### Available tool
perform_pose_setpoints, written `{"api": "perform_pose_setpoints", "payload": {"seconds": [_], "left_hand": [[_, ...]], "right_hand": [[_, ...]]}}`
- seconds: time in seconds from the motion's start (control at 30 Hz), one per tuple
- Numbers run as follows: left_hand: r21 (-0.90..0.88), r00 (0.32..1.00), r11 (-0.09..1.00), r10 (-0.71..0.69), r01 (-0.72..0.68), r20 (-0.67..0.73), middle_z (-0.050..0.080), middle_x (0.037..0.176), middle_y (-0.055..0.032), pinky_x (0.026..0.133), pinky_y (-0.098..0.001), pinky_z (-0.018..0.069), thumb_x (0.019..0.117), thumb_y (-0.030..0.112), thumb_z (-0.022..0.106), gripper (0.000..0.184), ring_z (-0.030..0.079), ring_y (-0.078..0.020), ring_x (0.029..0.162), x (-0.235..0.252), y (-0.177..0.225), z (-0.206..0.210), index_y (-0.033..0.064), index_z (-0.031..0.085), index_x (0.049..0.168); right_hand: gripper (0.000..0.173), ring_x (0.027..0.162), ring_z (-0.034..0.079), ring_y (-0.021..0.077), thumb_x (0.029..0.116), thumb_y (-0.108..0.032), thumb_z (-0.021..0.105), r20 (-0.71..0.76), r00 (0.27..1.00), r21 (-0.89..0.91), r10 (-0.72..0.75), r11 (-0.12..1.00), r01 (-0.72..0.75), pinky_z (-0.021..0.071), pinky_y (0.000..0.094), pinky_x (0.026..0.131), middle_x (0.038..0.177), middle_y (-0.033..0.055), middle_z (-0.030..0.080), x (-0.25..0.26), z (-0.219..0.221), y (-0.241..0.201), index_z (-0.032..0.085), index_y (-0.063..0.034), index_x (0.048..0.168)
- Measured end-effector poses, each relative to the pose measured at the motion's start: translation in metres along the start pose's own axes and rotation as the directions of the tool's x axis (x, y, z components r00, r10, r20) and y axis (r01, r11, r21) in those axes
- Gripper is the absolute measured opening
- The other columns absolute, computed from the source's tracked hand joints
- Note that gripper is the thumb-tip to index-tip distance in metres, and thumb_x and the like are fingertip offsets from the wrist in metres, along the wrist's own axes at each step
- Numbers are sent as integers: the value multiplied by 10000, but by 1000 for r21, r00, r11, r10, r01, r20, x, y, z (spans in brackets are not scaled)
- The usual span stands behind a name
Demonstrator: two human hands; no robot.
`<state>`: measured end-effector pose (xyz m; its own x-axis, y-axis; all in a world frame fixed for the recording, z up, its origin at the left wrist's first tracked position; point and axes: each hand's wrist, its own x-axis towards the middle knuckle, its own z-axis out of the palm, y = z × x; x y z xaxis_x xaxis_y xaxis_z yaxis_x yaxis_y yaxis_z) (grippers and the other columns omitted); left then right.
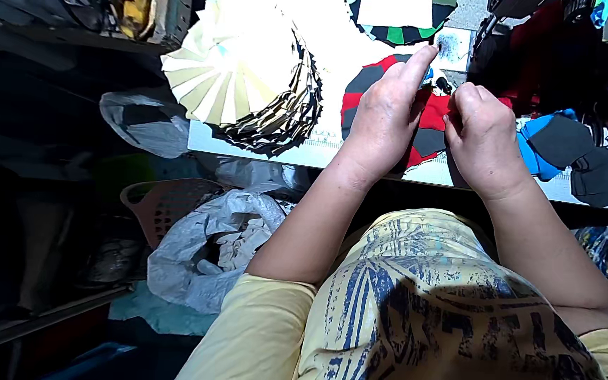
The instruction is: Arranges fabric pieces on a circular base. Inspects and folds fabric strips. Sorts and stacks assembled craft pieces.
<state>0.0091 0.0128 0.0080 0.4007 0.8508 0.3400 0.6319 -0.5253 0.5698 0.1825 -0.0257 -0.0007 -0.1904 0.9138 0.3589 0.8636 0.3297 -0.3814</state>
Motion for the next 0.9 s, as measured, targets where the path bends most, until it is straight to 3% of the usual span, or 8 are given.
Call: {"api": "perform_pose_setpoints", "payload": {"seconds": [0.1,0.23,0.3,0.43,0.57,0.7,0.77,0.9], "left_hand": [[126,998,992,15,-8,-54,654,1107,-152,815,-408,537,962,102,646,503,651,-271,927,-3,4,-2,84,561,1458],[169,999,986,-4,10,-40,633,1001,-142,777,-437,528,984,185,637,212,643,-292,901,-11,6,-8,59,694,1144],[214,998,976,-48,39,35,616,1008,-147,775,-458,517,997,251,623,212,630,-308,910,-15,5,-10,75,712,1074],[248,988,967,-89,56,125,618,1101,-170,852,-524,493,1015,338,594,280,613,-362,1025,-17,-1,-13,123,723,1140],[167,972,984,16,-56,232,619,1170,-181,914,-541,477,1013,313,615,279,597,-369,1086,-9,-15,-25,141,729,1201],[92,941,986,104,-140,322,625,1190,-161,945,-542,474,990,263,658,256,580,-360,1130,-2,-25,-36,157,739,1208],[115,950,982,113,-152,290,637,1205,-158,980,-576,457,989,227,641,251,590,-364,1149,-2,-21,-37,154,739,1209],[158,984,978,113,-134,138,631,1267,-174,1082,-603,375,1028,226,567,288,564,-376,1238,-7,-3,-24,126,700,1263]], "right_hand": [[124,858,660,305,970,-31,614,10,1000,8,-23,1000,23,564,415,767,967,182,627,1,-8,2,678,32,1057],[136,960,644,312,978,-35,612,17,989,60,-144,988,143,549,411,853,1017,186,634,1,-11,4,715,19,1049],[153,1030,642,332,993,-39,586,64,977,47,-204,978,202,539,423,898,1035,179,661,0,-7,3,725,3,1041],[187,1010,636,332,1003,-16,542,103,971,-6,-216,976,217,539,410,869,997,169,656,-4,-4,-2,727,11,987],[165,964,645,349,979,-38,570,144,963,4,-227,973,229,559,428,807,954,175,639,-12,-7,-17,704,27,906],[200,1032,623,275,1006,-108,596,279,911,226,-303,943,245,539,372,896,1073,133,646,-26,-22,-14,746,-22,1106],[261,1118,638,248,1005,-85,600,278,894,364,-351,900,241,534,369,983,1181,132,677,-34,-34,-4,725,-27,1227],[198,1068,675,250,993,-52,605,107,974,260,-199,951,166,567,388,946,1127,160,701,-56,-69,28,742,14,1120]]}}
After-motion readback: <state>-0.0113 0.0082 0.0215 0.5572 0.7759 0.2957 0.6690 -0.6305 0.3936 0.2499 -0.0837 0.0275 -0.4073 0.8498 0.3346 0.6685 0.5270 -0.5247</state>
